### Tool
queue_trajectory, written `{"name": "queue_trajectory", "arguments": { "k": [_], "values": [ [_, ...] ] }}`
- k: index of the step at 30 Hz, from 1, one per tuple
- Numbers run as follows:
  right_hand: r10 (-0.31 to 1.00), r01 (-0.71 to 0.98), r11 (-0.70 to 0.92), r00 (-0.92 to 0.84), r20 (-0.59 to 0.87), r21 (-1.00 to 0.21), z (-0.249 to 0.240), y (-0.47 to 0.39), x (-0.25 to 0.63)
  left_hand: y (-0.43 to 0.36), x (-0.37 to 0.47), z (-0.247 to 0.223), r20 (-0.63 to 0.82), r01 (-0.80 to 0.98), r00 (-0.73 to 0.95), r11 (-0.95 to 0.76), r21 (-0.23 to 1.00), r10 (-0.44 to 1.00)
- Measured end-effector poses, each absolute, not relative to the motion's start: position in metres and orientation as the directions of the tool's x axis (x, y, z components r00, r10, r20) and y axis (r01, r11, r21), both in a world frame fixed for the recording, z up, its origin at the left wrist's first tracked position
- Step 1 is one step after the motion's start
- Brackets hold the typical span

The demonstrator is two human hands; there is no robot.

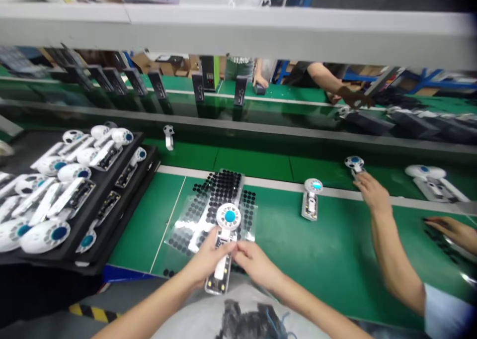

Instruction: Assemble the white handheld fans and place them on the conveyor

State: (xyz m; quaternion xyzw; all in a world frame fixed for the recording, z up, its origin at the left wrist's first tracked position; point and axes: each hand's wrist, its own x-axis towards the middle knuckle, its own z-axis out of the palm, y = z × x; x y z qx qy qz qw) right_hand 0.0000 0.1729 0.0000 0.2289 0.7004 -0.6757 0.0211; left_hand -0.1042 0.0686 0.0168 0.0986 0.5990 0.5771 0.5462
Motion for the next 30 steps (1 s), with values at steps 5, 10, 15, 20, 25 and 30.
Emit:
{"name": "queue_trajectory", "arguments": {
  "k": [5, 10, 15, 20, 25, 30],
  "values": [
    [0.438, 0.324, -0.187, -0.817, -0.374, -0.927, -0.020, 0.180, 0.013, 0.099, -0.096, 0.008, -0.529, -0.480, -0.315, 0.349, 0.805, 0.788],
    [0.536, 0.345, -0.413, -0.656, -0.531, -0.843, -0.027, 0.207, 0.046, 0.145, -0.088, -0.001, -0.624, -0.532, -0.198, 0.452, 0.716, 0.756],
    [0.706, 0.181, -0.548, -0.423, -0.568, -0.817, -0.028, 0.248, 0.107, 0.200, -0.128, -0.013, -0.581, -0.434, -0.419, 0.408, 0.803, 0.698],
    [0.757, 0.071, -0.564, -0.352, -0.550, -0.823, -0.032, 0.261, 0.125, 0.291, -0.121, -0.049, -0.507, -0.257, -0.192, 0.455, 0.853, 0.841],
    [0.733, 0.073, -0.579, -0.390, -0.558, -0.812, -0.042, 0.265, 0.106, 0.376, -0.058, -0.086, -0.446, -0.070, -0.190, 0.441, 0.895, 0.875],
    [0.690, 0.273, -0.564, -0.363, -0.627, -0.779, -0.051, 0.271, 0.100, 0.399, -0.059, -0.089, -0.364, 0.113, -0.409, 0.442, 0.890, 0.837]
  ]
}}
